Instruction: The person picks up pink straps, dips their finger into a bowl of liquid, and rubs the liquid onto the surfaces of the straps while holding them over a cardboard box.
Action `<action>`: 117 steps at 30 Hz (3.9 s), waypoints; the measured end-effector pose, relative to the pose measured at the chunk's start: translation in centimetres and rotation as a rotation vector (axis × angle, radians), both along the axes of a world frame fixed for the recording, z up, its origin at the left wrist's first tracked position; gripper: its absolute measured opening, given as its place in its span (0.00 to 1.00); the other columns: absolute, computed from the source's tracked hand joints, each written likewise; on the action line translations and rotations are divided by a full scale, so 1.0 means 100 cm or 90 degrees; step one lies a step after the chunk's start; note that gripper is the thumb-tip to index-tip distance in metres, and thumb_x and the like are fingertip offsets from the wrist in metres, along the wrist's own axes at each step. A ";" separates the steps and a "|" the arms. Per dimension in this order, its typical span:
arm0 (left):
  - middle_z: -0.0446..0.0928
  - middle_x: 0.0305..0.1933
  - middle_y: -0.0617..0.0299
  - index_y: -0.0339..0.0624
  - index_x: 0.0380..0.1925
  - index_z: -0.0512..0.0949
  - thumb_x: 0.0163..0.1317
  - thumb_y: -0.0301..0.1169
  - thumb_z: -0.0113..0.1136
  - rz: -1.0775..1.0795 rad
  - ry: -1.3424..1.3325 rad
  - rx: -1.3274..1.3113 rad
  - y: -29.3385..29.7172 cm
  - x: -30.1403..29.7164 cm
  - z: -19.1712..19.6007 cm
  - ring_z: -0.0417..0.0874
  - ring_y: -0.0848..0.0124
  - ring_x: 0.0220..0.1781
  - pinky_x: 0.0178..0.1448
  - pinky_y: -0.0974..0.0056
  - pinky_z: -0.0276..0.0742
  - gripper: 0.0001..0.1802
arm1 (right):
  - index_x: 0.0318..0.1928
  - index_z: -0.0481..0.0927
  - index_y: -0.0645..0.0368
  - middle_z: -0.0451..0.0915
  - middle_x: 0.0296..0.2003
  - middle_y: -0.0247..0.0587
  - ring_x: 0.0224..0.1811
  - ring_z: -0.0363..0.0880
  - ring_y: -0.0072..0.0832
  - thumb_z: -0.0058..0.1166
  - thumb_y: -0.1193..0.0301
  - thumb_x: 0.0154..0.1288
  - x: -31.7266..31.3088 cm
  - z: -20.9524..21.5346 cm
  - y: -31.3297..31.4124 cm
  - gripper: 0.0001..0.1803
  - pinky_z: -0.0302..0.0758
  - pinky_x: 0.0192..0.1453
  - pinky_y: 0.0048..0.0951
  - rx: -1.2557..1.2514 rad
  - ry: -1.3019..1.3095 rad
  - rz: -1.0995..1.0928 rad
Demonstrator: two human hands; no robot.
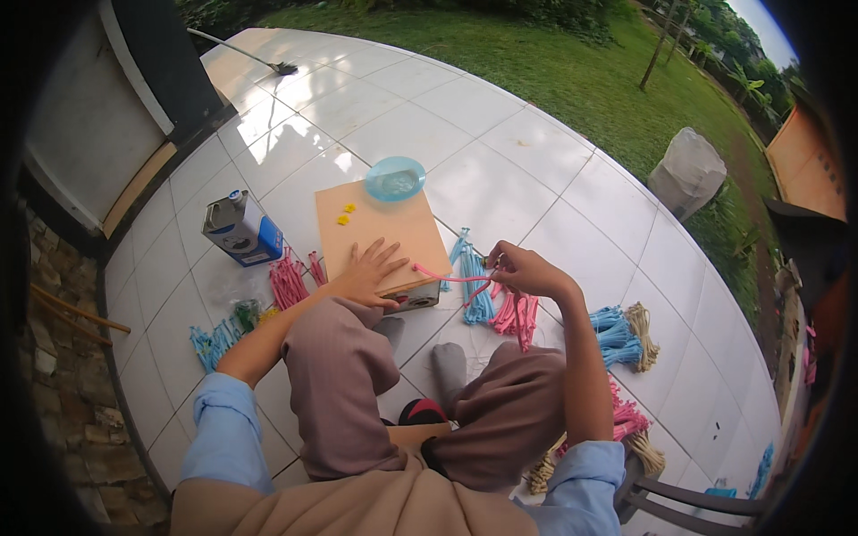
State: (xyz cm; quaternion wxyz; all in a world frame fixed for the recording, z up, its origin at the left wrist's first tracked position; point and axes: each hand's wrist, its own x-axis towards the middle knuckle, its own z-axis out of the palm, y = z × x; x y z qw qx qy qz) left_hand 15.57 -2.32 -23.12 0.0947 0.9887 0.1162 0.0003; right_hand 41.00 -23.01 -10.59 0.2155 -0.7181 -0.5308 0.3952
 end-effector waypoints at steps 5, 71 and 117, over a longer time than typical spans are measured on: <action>0.46 0.72 0.59 0.64 0.65 0.56 0.45 0.59 0.59 -0.042 -0.020 0.039 0.004 -0.007 -0.007 0.42 0.49 0.72 0.61 0.25 0.40 0.45 | 0.43 0.70 0.60 0.70 0.20 0.34 0.18 0.67 0.18 0.50 0.74 0.60 0.027 0.009 -0.022 0.11 0.68 0.20 0.25 -0.001 -0.011 -0.145; 0.72 0.27 0.67 0.36 0.43 0.77 0.69 0.43 0.42 0.094 -0.501 -0.881 -0.044 0.096 0.168 0.73 0.81 0.29 0.39 0.73 0.75 0.22 | 0.63 0.65 0.53 0.60 0.32 0.32 0.23 0.58 0.15 0.34 0.67 0.72 -0.081 0.045 0.047 0.21 0.61 0.27 0.18 0.598 -0.078 -0.281; 0.60 0.24 0.61 0.46 0.32 0.82 0.45 0.18 0.62 0.273 -0.275 -0.349 0.064 0.051 0.003 0.68 0.69 0.26 0.28 0.65 0.66 0.14 | 0.67 0.54 0.50 0.61 0.25 0.31 0.18 0.68 0.18 0.38 0.65 0.70 0.025 -0.115 0.179 0.27 0.62 0.16 0.20 0.001 0.467 -0.271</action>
